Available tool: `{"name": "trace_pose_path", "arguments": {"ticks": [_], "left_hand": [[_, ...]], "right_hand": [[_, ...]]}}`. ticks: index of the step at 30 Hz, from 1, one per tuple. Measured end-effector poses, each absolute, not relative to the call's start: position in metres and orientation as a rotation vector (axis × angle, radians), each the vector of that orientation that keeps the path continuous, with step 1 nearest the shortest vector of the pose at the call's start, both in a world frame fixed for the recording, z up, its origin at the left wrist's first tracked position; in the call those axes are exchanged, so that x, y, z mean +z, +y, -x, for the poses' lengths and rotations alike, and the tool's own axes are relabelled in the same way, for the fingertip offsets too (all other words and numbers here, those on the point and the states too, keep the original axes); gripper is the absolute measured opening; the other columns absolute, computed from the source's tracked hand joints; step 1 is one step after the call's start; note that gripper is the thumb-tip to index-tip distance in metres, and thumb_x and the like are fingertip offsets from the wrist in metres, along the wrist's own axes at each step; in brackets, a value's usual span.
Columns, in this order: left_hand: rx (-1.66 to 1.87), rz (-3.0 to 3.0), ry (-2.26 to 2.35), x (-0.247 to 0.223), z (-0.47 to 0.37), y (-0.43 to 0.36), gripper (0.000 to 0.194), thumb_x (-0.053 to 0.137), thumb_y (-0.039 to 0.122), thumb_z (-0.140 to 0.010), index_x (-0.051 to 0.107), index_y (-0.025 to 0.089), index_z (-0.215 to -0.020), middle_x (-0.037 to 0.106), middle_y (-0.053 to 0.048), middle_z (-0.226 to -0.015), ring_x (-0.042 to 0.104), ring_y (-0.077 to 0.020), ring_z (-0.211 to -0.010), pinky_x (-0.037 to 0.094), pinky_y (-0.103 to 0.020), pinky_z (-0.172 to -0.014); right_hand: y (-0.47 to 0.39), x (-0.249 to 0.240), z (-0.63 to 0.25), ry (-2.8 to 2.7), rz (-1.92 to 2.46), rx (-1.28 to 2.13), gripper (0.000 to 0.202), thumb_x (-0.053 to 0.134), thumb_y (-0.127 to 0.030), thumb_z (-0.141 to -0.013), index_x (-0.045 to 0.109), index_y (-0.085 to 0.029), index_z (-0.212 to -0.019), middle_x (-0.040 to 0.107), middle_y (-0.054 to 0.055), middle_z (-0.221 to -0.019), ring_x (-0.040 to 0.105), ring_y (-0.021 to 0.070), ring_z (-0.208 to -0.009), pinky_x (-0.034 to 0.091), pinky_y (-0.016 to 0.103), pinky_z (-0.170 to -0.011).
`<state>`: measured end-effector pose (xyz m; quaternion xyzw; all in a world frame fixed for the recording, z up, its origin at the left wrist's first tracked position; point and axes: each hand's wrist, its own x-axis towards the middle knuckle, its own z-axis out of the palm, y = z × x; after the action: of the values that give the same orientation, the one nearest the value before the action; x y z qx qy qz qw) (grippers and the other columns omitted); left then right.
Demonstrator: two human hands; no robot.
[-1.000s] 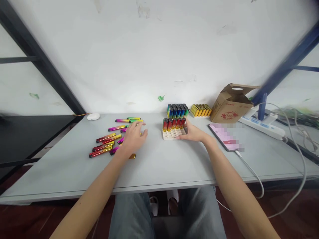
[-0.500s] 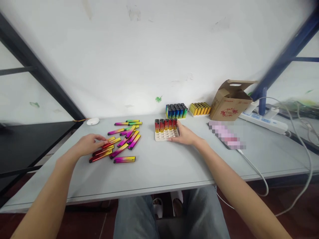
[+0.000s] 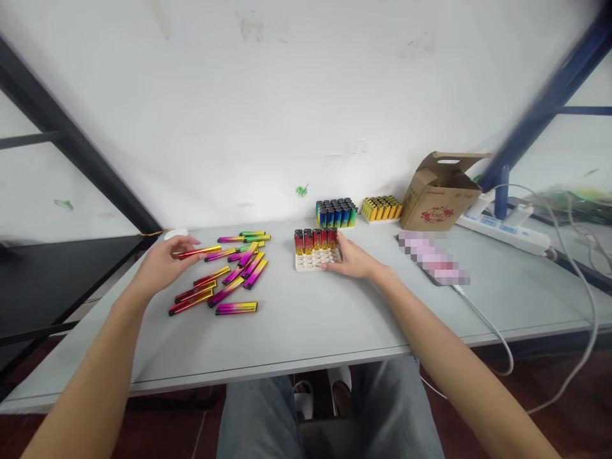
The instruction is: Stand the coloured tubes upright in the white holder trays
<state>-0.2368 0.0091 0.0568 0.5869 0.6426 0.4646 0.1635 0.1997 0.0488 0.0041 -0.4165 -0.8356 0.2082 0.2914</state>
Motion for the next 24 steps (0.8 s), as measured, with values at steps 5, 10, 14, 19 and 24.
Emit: {"name": "trace_pose_path", "arguments": {"ticks": [5,10,14,19,24], "left_hand": [[1.753,-1.45,1.429,0.063,0.191,0.012,0.043,0.086,0.032,-0.062,0.067,0.021,-0.098,0.066,0.002,-0.084,0.065,-0.0167,-0.086,0.052,-0.037,-0.091],[1.688,-1.001,0.963,0.065,0.125,0.034,0.042,0.085,0.028,-0.064,0.061,0.02,-0.098,0.068,0.001,-0.076,0.071,-0.0188,-0.082,0.057,-0.037,-0.084],[1.625,-0.788,0.782,0.054,0.084,0.052,0.027,0.082,0.026,-0.07,0.059,0.017,-0.08,0.067,0.002,-0.073,0.068,-0.0109,-0.072,0.055,-0.027,-0.079],[1.499,-0.67,0.696,0.037,0.06,0.052,0.024,0.079,0.03,-0.076,0.059,0.016,-0.081,0.057,0.005,-0.066,0.057,-0.0046,-0.059,0.052,-0.019,-0.068],[1.39,-0.711,0.715,0.037,0.059,0.041,0.034,0.071,0.05,-0.08,0.054,0.02,-0.083,0.059,0.004,-0.069,0.064,-0.0107,-0.067,0.053,-0.025,-0.068]], "right_hand": [[0.047,0.005,-0.198,-2.23,1.152,0.504,0.071,0.063,-0.061,-0.079,0.039,-0.018,-0.131,0.063,0.014,-0.121,0.063,0.0309,-0.104,0.051,0.043,-0.084],[0.047,0.004,-0.198,-2.221,1.333,0.436,0.057,0.036,-0.062,-0.093,0.043,-0.016,-0.126,0.068,0.013,-0.101,0.064,0.0278,-0.083,0.051,0.04,-0.071],[0.05,0.002,-0.199,-2.24,1.302,0.383,0.055,0.036,-0.061,-0.094,0.044,-0.017,-0.126,0.068,0.01,-0.098,0.062,0.0271,-0.082,0.05,0.04,-0.074],[0.054,-0.005,-0.201,-2.238,1.191,0.3,0.047,0.035,-0.056,-0.096,0.045,-0.021,-0.125,0.068,0.007,-0.096,0.062,0.0267,-0.083,0.049,0.042,-0.082],[0.053,-0.007,-0.201,-2.203,1.246,0.311,0.046,0.033,-0.056,-0.096,0.047,-0.021,-0.122,0.068,0.007,-0.093,0.062,0.0251,-0.081,0.049,0.04,-0.08]]}}
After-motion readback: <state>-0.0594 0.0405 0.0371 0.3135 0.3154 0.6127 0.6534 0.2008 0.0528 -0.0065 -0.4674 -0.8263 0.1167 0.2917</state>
